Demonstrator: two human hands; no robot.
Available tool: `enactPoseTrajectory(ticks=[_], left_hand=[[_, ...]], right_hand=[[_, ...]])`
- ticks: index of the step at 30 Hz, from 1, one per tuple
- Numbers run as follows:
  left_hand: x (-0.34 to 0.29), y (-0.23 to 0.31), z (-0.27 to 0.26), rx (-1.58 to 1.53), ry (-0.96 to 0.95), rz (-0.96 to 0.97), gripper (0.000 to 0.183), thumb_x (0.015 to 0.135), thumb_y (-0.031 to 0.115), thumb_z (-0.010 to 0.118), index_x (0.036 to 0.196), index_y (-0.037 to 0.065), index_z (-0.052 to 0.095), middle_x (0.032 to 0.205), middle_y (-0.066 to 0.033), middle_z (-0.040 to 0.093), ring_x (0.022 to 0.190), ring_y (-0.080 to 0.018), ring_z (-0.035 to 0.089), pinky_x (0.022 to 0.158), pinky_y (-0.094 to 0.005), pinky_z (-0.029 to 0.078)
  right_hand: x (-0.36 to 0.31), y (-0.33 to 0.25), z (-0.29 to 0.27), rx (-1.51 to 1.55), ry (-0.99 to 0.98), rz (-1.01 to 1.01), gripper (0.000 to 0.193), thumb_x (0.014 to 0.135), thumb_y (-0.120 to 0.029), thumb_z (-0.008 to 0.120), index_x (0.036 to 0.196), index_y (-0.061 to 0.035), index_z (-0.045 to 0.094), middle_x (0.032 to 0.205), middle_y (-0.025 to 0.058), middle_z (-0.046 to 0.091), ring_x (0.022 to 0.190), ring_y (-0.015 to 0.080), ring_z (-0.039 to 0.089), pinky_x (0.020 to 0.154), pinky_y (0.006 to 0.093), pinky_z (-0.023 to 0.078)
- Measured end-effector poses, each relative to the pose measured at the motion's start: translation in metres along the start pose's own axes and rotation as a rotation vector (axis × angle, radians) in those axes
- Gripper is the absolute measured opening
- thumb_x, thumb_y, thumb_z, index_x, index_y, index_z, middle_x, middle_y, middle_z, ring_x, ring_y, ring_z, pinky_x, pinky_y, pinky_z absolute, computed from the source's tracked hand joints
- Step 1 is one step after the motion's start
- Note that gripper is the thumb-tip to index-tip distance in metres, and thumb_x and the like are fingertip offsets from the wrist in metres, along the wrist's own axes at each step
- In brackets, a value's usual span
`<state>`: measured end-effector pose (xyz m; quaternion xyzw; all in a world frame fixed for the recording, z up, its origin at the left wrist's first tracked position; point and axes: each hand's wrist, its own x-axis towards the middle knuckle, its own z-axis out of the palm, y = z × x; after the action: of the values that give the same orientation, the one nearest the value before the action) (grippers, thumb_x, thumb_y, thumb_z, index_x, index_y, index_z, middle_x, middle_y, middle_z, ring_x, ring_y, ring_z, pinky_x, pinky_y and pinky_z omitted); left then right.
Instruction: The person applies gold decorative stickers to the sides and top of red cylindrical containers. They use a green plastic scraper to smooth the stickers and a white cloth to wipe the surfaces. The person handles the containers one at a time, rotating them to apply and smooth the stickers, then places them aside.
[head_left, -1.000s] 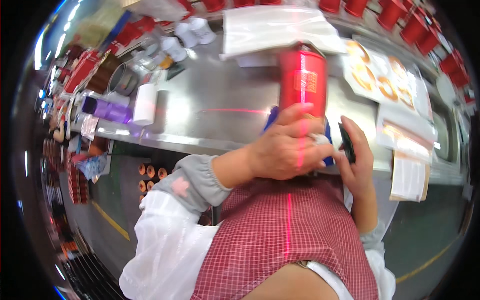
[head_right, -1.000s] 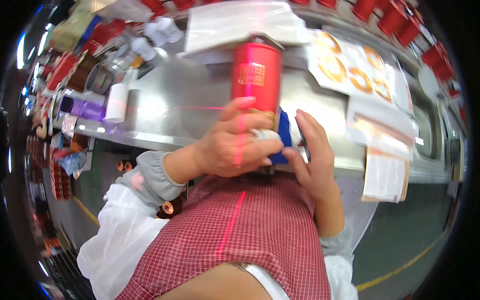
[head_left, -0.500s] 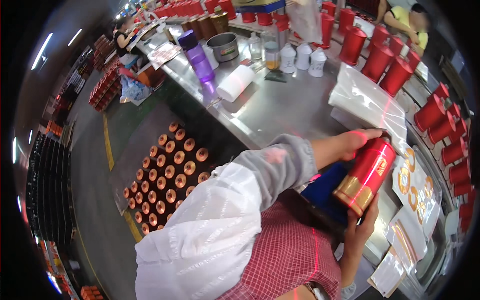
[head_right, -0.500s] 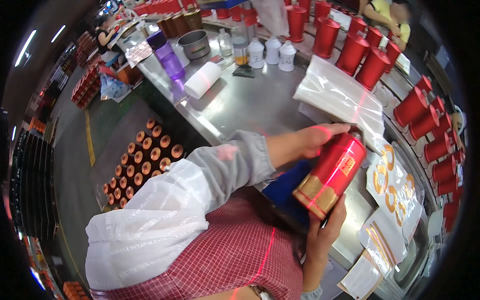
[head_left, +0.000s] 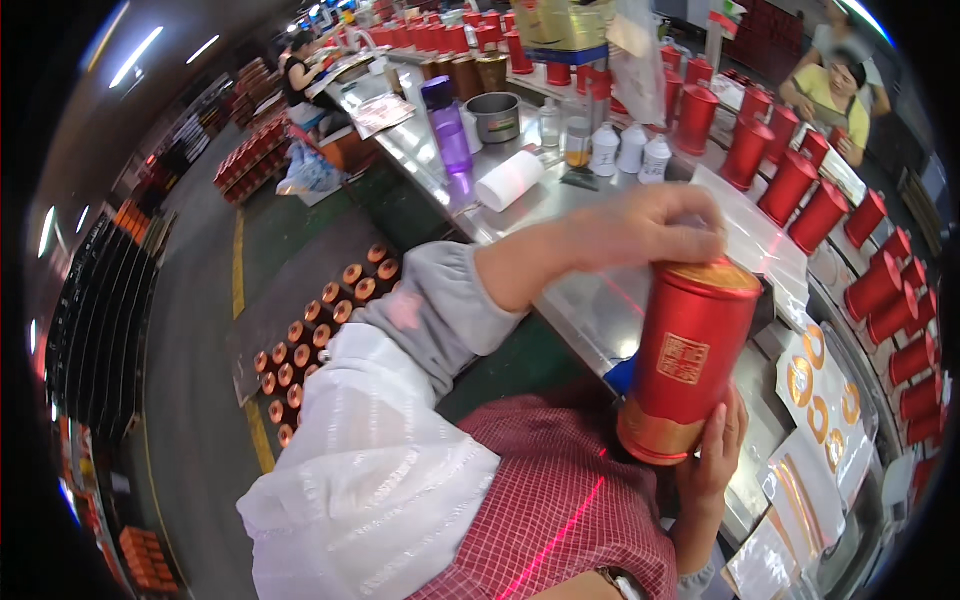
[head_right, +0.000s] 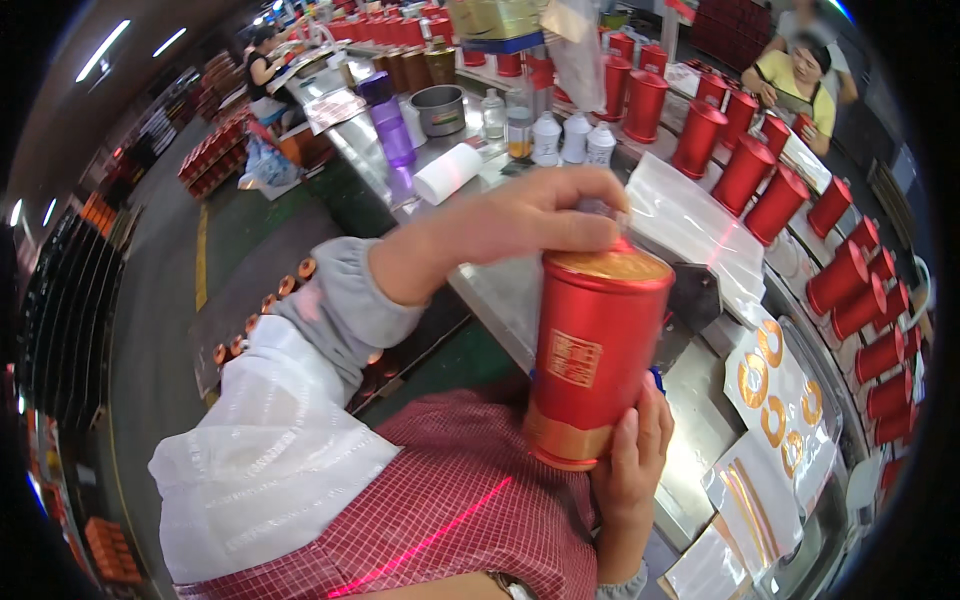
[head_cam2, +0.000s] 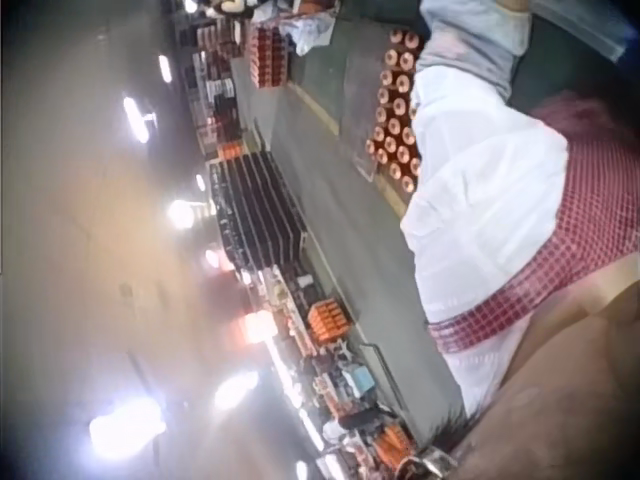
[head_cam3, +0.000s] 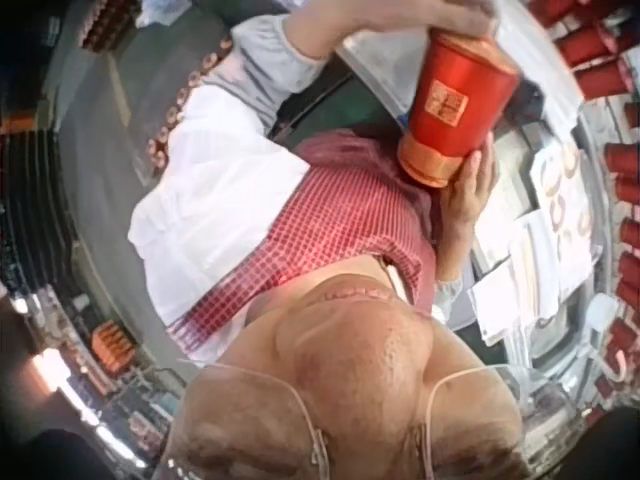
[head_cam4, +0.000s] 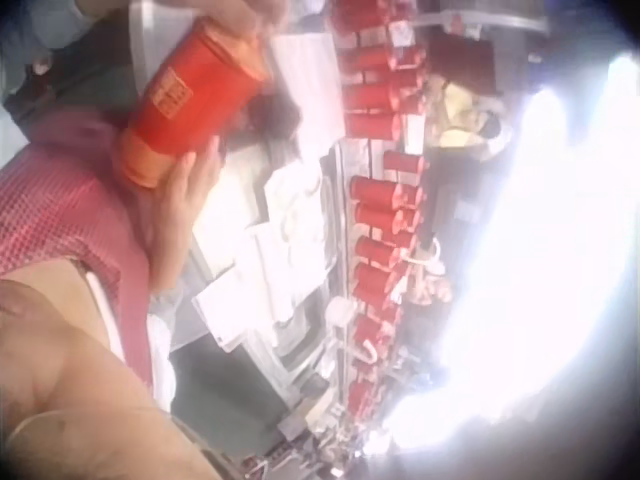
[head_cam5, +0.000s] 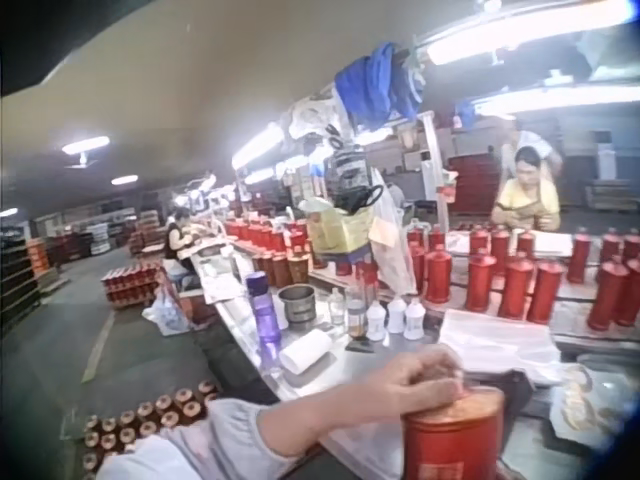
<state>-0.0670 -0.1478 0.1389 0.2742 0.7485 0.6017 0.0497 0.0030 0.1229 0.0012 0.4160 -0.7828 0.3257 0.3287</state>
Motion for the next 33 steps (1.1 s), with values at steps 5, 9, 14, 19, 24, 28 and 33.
enactPoseTrajectory(ticks=[5, 9, 14, 19, 24, 28, 33], left_hand=[[-0.092, 0.031, -0.040, 0.309, 0.150, 0.019, 0.023, 0.091, 0.024, 0.061, 0.106, 0.006, 0.058, 0.094, 0.0028, 0.057, 0.088, -0.0036, 0.052, 0.075, -0.0197, 0.042], [-0.174, 0.052, -0.045, 0.182, 0.503, -0.136, 0.024, 0.091, 0.028, 0.062, 0.099, 0.006, 0.063, 0.079, 0.0061, 0.059, 0.071, -0.0014, 0.052, 0.061, -0.0180, 0.040], [-0.258, 0.037, -0.080, 0.315, 0.793, -0.133, 0.020, 0.089, 0.022, 0.068, 0.093, 0.005, 0.059, 0.079, 0.0037, 0.059, 0.068, -0.0042, 0.052, 0.060, -0.0193, 0.042], [-0.316, -0.048, -0.125, 0.882, 0.947, -0.423, 0.022, 0.085, 0.023, 0.069, 0.087, 0.004, 0.059, 0.071, -0.0041, 0.058, 0.062, -0.0096, 0.053, 0.057, -0.0272, 0.043], [-0.358, -0.218, -0.156, 1.133, 0.853, -0.469, 0.031, 0.086, 0.036, 0.062, 0.089, 0.005, 0.060, 0.082, -0.0129, 0.065, 0.077, -0.0326, 0.064, 0.065, -0.0403, 0.050], [-0.377, -0.331, -0.151, 0.999, 0.853, -0.768, 0.030, 0.086, 0.033, 0.063, 0.096, 0.005, 0.059, 0.085, -0.0168, 0.065, 0.078, -0.0368, 0.064, 0.068, -0.0450, 0.051], [-0.385, -0.424, -0.130, 0.847, 0.784, -1.031, 0.032, 0.088, 0.032, 0.060, 0.100, 0.003, 0.055, 0.091, -0.0219, 0.066, 0.079, -0.0398, 0.065, 0.070, -0.0475, 0.053]], right_hand=[[0.049, -0.021, 0.035, 0.229, -0.026, -0.276, 0.047, 0.075, 0.004, 0.066, 0.119, -0.0023, 0.050, 0.128, 0.0285, 0.053, 0.109, 0.0435, 0.057, 0.089, 0.0500, 0.049], [0.077, -0.052, 0.075, 0.314, -0.137, -0.399, 0.053, 0.070, 0.003, 0.069, 0.121, -0.0045, 0.054, 0.131, 0.0251, 0.052, 0.109, 0.0414, 0.057, 0.089, 0.0461, 0.049], [0.103, -0.070, 0.112, 0.275, -0.385, -0.292, 0.065, 0.077, -0.010, 0.071, 0.137, -0.0068, 0.047, 0.141, 0.0172, 0.046, 0.126, 0.0371, 0.047, 0.103, 0.0438, 0.040], [0.109, -0.064, 0.175, 0.145, -0.493, -0.103, 0.058, 0.078, -0.006, 0.070, 0.134, -0.0103, 0.053, 0.141, 0.0158, 0.046, 0.125, 0.0353, 0.047, 0.103, 0.0435, 0.039], [0.109, -0.053, 0.218, -0.100, -0.712, -0.054, 0.054, 0.082, -0.012, 0.068, 0.134, -0.0083, 0.053, 0.139, 0.0145, 0.047, 0.123, 0.0359, 0.046, 0.103, 0.0434, 0.038], [0.107, -0.045, 0.241, -0.261, -0.771, -0.091, 0.054, 0.081, -0.012, 0.068, 0.132, -0.0070, 0.053, 0.138, 0.0134, 0.048, 0.122, 0.0339, 0.045, 0.104, 0.0448, 0.036], [0.105, -0.042, 0.247, -0.282, -0.784, -0.094, 0.053, 0.081, -0.011, 0.067, 0.131, -0.0052, 0.053, 0.138, 0.0134, 0.048, 0.124, 0.0359, 0.044, 0.105, 0.0466, 0.035]])
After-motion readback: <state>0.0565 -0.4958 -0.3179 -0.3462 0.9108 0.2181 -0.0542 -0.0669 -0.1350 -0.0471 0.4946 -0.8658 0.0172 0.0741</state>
